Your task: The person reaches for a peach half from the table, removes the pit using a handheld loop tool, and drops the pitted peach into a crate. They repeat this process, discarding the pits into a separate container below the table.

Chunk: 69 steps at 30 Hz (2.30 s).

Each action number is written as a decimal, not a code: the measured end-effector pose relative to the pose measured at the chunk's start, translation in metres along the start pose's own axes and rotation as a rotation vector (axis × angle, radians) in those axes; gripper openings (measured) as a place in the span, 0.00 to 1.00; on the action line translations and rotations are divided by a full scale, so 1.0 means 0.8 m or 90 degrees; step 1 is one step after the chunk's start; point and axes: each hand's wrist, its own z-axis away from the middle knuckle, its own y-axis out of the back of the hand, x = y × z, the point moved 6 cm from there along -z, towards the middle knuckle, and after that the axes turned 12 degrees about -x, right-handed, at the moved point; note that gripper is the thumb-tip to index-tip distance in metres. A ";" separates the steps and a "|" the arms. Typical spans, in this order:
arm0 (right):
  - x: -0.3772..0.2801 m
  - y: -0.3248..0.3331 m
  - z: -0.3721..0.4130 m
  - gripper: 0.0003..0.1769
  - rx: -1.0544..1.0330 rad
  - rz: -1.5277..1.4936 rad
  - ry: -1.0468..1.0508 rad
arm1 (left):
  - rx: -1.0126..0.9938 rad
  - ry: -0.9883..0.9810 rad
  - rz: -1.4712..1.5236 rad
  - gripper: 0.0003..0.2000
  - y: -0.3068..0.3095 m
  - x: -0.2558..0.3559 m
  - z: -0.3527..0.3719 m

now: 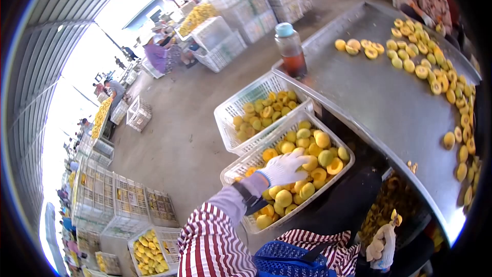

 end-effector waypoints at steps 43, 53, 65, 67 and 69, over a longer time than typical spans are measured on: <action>-0.147 0.015 0.091 0.17 0.014 0.256 -0.074 | -0.444 -0.635 -0.387 0.18 -0.028 0.623 -0.151; -0.174 0.056 0.105 0.15 0.017 0.081 0.003 | -0.242 -0.718 -0.486 0.23 -0.008 0.810 -0.279; -0.181 0.065 0.101 0.13 0.022 0.028 0.162 | 0.042 -0.794 -0.456 0.39 -0.195 1.032 -0.449; -0.181 0.072 0.103 0.18 0.019 0.041 0.147 | 0.056 -0.685 -0.542 0.42 -0.204 1.051 -0.464; -0.133 0.074 0.044 0.16 -0.035 -0.150 0.279 | 0.042 -0.686 -0.497 0.35 -0.212 1.069 -0.473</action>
